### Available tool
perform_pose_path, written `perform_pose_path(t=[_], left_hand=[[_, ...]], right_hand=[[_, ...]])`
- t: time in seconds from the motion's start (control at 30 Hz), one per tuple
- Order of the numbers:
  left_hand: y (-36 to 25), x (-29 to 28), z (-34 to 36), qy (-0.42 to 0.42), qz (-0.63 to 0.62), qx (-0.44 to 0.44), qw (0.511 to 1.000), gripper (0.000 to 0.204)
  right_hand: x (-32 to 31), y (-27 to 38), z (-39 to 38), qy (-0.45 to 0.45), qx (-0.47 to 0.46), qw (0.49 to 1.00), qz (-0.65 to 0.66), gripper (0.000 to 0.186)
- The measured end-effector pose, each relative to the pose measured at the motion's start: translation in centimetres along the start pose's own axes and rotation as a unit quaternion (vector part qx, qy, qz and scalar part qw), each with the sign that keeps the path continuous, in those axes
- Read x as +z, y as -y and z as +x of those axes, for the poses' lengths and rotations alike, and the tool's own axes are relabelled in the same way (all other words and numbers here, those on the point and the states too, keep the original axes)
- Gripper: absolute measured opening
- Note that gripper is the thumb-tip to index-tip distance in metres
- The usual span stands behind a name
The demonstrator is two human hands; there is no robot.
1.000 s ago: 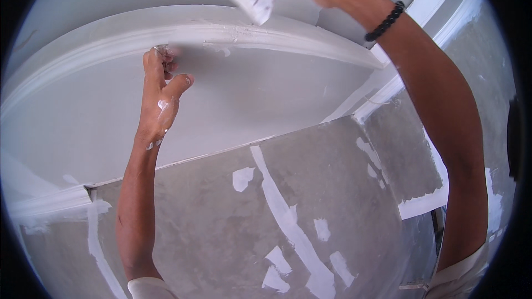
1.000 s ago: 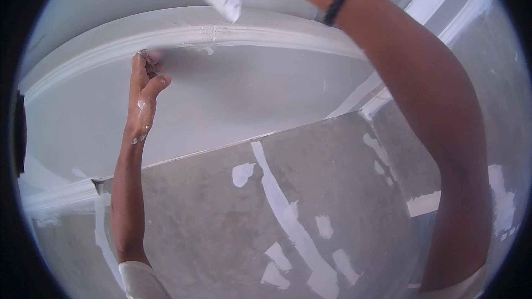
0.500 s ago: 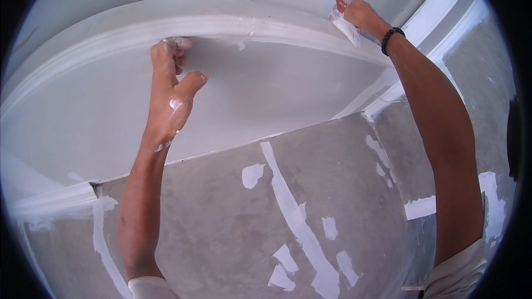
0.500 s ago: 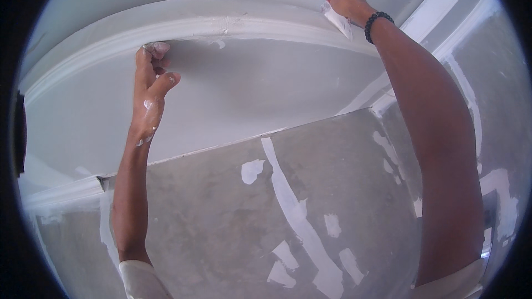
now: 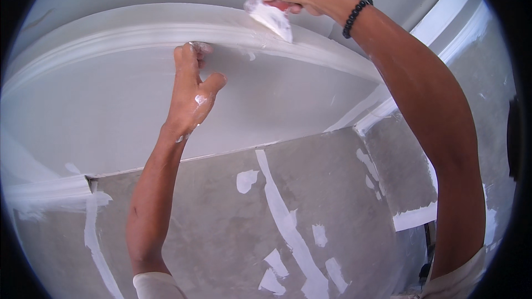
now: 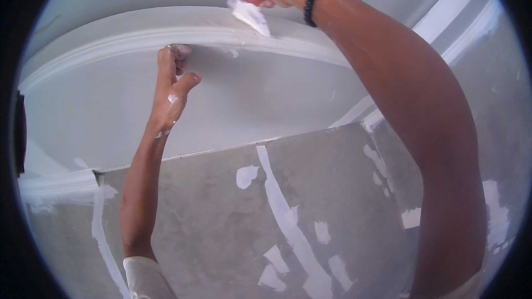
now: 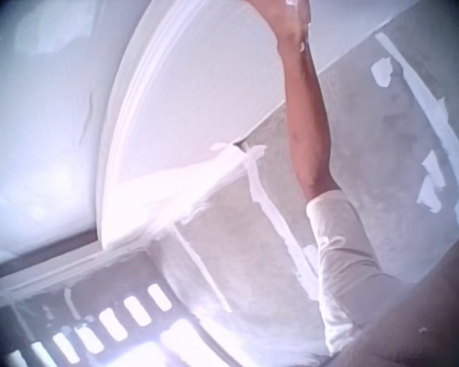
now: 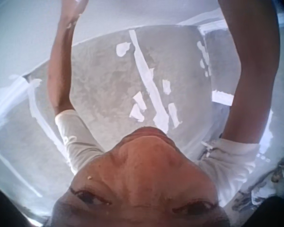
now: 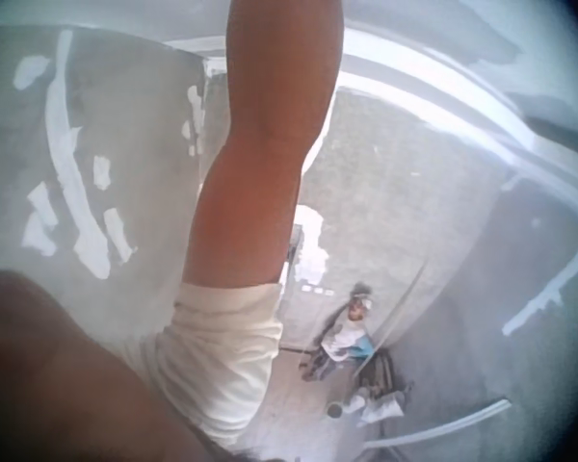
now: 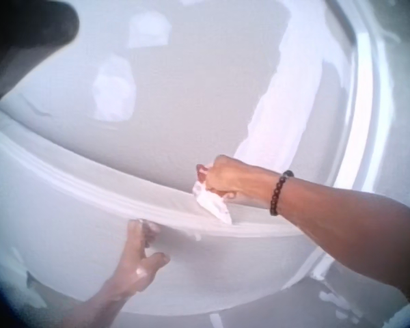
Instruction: The person applies plaster to the curved edge of a ceiling molding using a spatula and finishes it by hand.
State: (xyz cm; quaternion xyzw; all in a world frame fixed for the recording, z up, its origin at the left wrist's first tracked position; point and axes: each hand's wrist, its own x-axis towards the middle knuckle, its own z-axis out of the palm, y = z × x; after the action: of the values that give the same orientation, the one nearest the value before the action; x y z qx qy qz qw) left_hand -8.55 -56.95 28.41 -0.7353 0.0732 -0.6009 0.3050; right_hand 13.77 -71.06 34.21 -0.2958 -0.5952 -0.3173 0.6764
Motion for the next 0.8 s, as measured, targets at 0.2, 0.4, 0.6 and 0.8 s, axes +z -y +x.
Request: perform_pose_path(t=[0.2,0.4,0.6,0.8], left_hand=[[0.3,-0.1,0.1,0.002,0.019,0.021,1.0,0.049],[0.8,-0.7,-0.1,0.003,0.051,0.032,0.998,0.047],[0.3,-0.6,-0.2,0.007,0.051,0.025,0.998,0.047],[-0.3,-0.4,-0.3,0.011,0.023,0.003,1.0,0.05]], right_hand=[[2.7,8.3,-3.0,-0.001,-0.079,0.997,0.023,0.047],[3.6,12.5,-5.3,-0.022,-0.117,0.991,0.061,0.048],[-1.2,6.6,-4.0,-0.154,-0.079,0.981,0.082,0.03],[-2.5,-3.9,-5.2,-0.229,-0.13,0.965,-0.009,0.028]])
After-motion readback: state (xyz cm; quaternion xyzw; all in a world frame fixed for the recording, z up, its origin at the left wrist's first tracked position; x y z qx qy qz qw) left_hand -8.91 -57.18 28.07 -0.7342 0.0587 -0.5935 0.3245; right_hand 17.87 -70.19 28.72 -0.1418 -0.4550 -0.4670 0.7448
